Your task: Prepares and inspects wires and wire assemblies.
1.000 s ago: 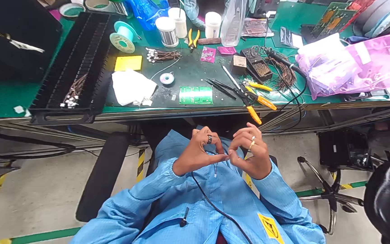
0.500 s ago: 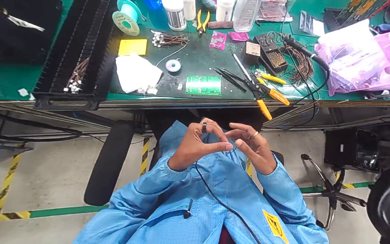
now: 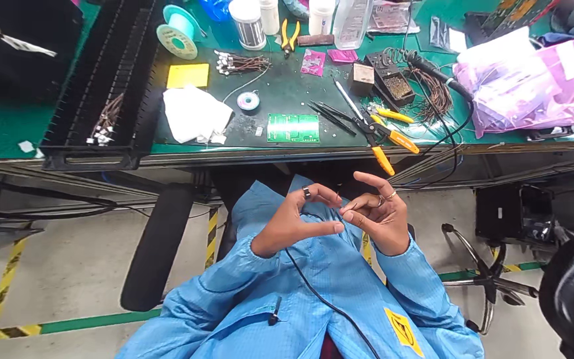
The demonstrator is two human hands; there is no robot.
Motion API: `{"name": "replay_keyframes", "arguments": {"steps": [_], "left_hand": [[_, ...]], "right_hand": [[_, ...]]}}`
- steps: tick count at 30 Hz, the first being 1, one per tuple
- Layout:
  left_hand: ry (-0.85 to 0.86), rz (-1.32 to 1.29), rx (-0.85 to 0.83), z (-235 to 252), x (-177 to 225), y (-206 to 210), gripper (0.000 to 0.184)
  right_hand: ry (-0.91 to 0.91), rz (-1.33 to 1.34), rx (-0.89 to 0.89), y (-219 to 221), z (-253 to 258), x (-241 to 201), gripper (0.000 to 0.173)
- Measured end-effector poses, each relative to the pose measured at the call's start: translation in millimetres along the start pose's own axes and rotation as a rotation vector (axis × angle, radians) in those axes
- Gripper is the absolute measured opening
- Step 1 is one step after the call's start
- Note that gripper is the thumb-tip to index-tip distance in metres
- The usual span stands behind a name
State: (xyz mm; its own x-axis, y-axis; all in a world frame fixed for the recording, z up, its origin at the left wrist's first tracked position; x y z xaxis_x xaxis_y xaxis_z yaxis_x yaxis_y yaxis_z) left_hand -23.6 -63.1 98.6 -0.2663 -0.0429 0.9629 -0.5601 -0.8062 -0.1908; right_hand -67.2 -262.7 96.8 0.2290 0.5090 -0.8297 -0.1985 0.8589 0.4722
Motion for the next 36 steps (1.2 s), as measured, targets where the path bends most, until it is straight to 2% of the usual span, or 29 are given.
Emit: {"name": "replay_keyframes", "arguments": {"steps": [6,9,13,17,23,28,32,34,36], "left_hand": [[0.061,0.050,0.093,-0.9,-4.6,9.4,0.013],[0.071,0.075,0.100,-2.2,-6.7,3.5,0.013],[0.063,0.148,0.095,-5.2,-7.2,-1.4,0.014],[0.071,0.236,0.095,-5.7,-7.6,-3.4,0.014],[0.098,0.344,0.100,-6.4,-8.0,-8.1,0.011],[0.215,0.501,0.019,-8.0,-4.9,-15.4,0.015],[0.241,0.291,-0.185,-5.5,-6.5,-28.5,0.027],[0.221,0.171,-0.211,-2.6,-9.9,-30.7,0.027],[0.193,0.171,-0.206,-0.6,-12.3,-28.4,0.025]], "right_hand": [[-0.070,-0.087,0.007,-2.6,-0.1,-6.6,0.047],[-0.137,-0.184,-0.025,-9.2,1.7,-12.0,0.042],[-0.177,-0.325,-0.090,-14.1,-0.3,-14.5,0.019],[-0.167,-0.389,-0.085,-12.2,-0.4,-11.7,0.011],[-0.116,-0.438,-0.071,-13.9,1.0,-7.7,0.011],[-0.069,-0.470,-0.125,-11.1,0.2,-6.8,0.016],[-0.126,-0.549,-0.212,-5.4,-1.6,-10.0,0.017],[-0.183,-0.623,-0.266,0.4,-3.6,-11.2,0.016],[-0.232,-0.732,-0.312,7.3,-6.4,-11.9,0.014]]}}
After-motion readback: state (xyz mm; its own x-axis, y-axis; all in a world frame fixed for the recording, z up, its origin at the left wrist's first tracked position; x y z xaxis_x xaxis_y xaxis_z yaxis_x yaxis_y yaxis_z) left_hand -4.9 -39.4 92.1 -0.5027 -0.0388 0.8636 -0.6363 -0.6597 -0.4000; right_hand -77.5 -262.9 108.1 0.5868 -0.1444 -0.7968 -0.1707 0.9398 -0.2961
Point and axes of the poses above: each hand's wrist, its own z-axis towards the middle knuckle, its own y-axis out of the palm, x = y × z, the point moved 2 cm from there along z, towards the middle knuckle, and after that the axes turned 14 degrees about z, right-handed, at the moved point
